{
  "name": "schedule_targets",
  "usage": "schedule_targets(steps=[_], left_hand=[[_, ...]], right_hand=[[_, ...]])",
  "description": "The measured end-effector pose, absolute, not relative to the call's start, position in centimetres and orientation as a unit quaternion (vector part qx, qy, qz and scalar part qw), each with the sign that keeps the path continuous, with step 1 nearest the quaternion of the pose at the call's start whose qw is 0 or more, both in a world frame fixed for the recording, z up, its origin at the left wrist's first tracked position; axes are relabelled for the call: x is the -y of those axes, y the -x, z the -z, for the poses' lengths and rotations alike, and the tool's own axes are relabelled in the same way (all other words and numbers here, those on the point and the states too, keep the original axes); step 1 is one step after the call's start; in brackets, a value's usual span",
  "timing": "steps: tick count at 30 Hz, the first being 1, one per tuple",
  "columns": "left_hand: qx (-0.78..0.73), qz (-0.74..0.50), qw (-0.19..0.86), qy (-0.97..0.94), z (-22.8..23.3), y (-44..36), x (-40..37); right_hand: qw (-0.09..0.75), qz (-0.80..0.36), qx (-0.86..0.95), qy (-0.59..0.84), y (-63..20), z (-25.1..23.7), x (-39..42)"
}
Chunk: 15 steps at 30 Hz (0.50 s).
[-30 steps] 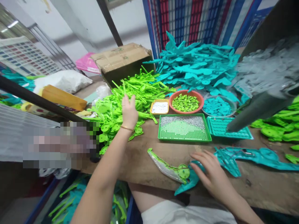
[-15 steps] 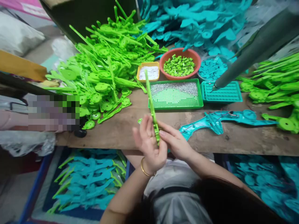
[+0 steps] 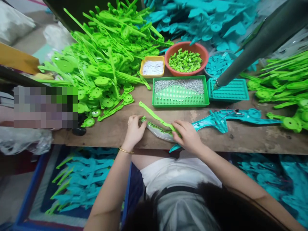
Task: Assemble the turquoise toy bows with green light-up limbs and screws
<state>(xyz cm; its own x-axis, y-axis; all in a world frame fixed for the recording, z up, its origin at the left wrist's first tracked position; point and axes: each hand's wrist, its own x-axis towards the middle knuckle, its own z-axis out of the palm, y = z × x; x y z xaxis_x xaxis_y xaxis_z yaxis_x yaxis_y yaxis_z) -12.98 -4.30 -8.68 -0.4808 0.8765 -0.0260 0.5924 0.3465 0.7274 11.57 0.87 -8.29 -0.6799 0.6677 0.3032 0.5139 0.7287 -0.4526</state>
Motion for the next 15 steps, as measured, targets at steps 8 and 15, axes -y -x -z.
schedule_targets(steps=[8,15], left_hand=[[-0.616,-0.583,0.492,-0.198,8.1,11.5,4.9],[-0.581,-0.621,0.51,-0.131,8.5,10.7,4.7]], right_hand=[[0.227,-0.152,0.907,0.319,-12.0,8.1,-1.1],[0.212,-0.057,0.945,0.243,-12.0,7.0,-0.5]])
